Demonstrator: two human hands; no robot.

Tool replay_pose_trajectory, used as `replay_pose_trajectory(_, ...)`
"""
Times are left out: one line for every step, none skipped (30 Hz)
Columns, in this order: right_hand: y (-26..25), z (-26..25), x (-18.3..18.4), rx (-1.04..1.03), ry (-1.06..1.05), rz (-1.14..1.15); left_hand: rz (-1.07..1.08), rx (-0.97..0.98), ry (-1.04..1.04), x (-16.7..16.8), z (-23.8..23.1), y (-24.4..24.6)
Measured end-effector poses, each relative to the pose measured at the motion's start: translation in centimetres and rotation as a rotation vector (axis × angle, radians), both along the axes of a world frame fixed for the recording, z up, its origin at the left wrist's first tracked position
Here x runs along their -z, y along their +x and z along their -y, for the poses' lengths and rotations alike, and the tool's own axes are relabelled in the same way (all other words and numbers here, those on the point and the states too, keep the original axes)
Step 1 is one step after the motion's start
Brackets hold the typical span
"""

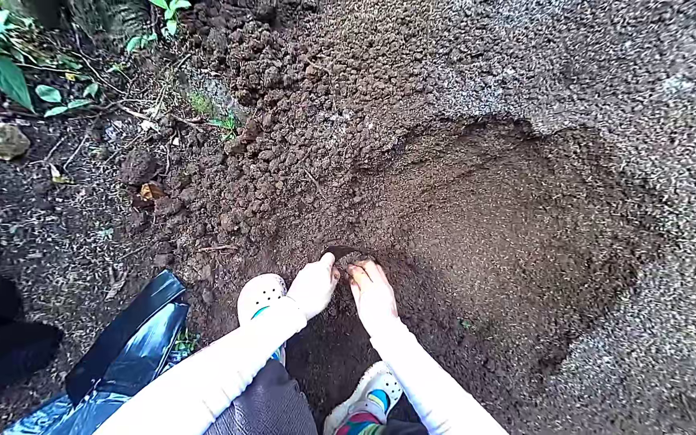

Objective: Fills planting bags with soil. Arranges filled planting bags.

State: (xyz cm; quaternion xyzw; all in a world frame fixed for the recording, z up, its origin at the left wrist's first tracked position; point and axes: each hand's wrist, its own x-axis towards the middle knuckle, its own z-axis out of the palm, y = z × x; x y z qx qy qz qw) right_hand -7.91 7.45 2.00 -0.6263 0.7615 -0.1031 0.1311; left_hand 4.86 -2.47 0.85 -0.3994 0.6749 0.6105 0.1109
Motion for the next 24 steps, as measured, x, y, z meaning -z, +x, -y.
replay_pose_trajectory(-0.1, 0.1, -0.2, -0.012, 0.052, -0.003, 0.003, 0.001, -0.007, 0.0, -0.1, -0.1)
replay_pose_trajectory(-0.4, 0.3, -0.8, -0.01, 0.143, 0.012, 0.003, -0.002, -0.013, 0.1, -0.1, -0.2)
replay_pose_trajectory(-0.8, 0.6, -1.9, -0.002, 0.253, 0.044, 0.003, 0.0, -0.019, 0.1, -0.1, -0.4)
replay_pose_trajectory(-1.2, 0.9, -3.0, 0.0, 0.343, 0.079, 0.004, 0.007, -0.027, 0.1, 0.0, -0.4)
replay_pose_trajectory(-1.4, 0.7, -3.7, -0.001, 0.348, 0.097, 0.007, 0.019, -0.036, 0.0, 0.2, -0.4)
replay_pose_trajectory(-1.4, 0.2, -3.8, -0.003, 0.266, 0.09, 0.015, 0.032, -0.044, -0.2, 0.4, -0.5)
replay_pose_trajectory(-1.2, -0.2, -3.6, 0.007, 0.19, 0.073, 0.021, 0.042, -0.052, -0.4, 0.4, -0.5)
replay_pose_trajectory(-0.7, -0.5, -3.2, 0.03, 0.186, 0.063, 0.024, 0.052, -0.06, -0.5, 0.2, -0.5)
replay_pose_trajectory(-0.2, -0.7, -2.4, 0.045, 0.199, 0.049, 0.032, 0.068, -0.075, -0.6, 0.0, -0.7)
replay_pose_trajectory(0.0, -0.7, -1.5, 0.056, 0.2, 0.038, 0.038, 0.089, -0.095, -0.6, -0.2, -0.8)
replay_pose_trajectory(0.0, -0.5, -1.0, 0.064, 0.224, 0.034, 0.039, 0.108, -0.119, -0.5, -0.2, -1.0)
replay_pose_trajectory(-0.2, -0.1, -1.2, 0.073, 0.284, 0.049, 0.045, 0.132, -0.146, -0.5, -0.1, -1.1)
replay_pose_trajectory(-0.7, 0.3, -1.9, 0.086, 0.384, 0.098, 0.052, 0.165, -0.169, -0.5, 0.0, -1.2)
replay_pose_trajectory(-1.5, 0.7, -2.9, 0.101, 0.462, 0.174, 0.056, 0.187, -0.19, -0.5, 0.2, -1.2)
replay_pose_trajectory(-2.7, 0.9, -3.9, 0.119, 0.479, 0.28, 0.06, 0.181, -0.203, -0.3, 0.5, -0.9)
replay_pose_trajectory(-3.9, 0.9, -4.6, 0.161, 0.436, 0.385, 0.065, 0.144, -0.189, -0.1, 0.9, -0.6)
replay_pose_trajectory(-5.1, 0.7, -4.8, 0.232, 0.371, 0.458, 0.075, 0.086, -0.142, 0.4, 1.2, -0.3)
replay_pose_trajectory(-6.1, 0.7, -4.8, 0.315, 0.354, 0.499, 0.101, 0.032, -0.06, 0.8, 1.6, -0.1)
replay_pose_trajectory(-6.8, 0.8, -4.4, 0.391, 0.401, 0.534, 0.128, 0.006, 0.029, 1.3, 1.7, 0.0)
replay_pose_trajectory(-7.3, 1.1, -3.8, 0.457, 0.498, 0.58, 0.146, 0.001, 0.109, 1.9, 1.7, -0.1)
replay_pose_trajectory(-7.5, 1.5, -3.0, 0.509, 0.605, 0.637, 0.145, 0.007, 0.174, 2.4, 1.6, -0.4)
replay_pose_trajectory(-7.4, 2.0, -2.3, 0.554, 0.696, 0.7, 0.13, 0.014, 0.214, 2.6, 1.6, -0.8)
replay_pose_trajectory(-7.2, 2.5, -1.7, 0.572, 0.759, 0.721, 0.116, 0.027, 0.224, 2.7, 1.7, -1.2)
replay_pose_trajectory(-7.0, 2.9, -1.5, 0.572, 0.787, 0.702, 0.111, 0.046, 0.207, 2.7, 1.7, -1.5)
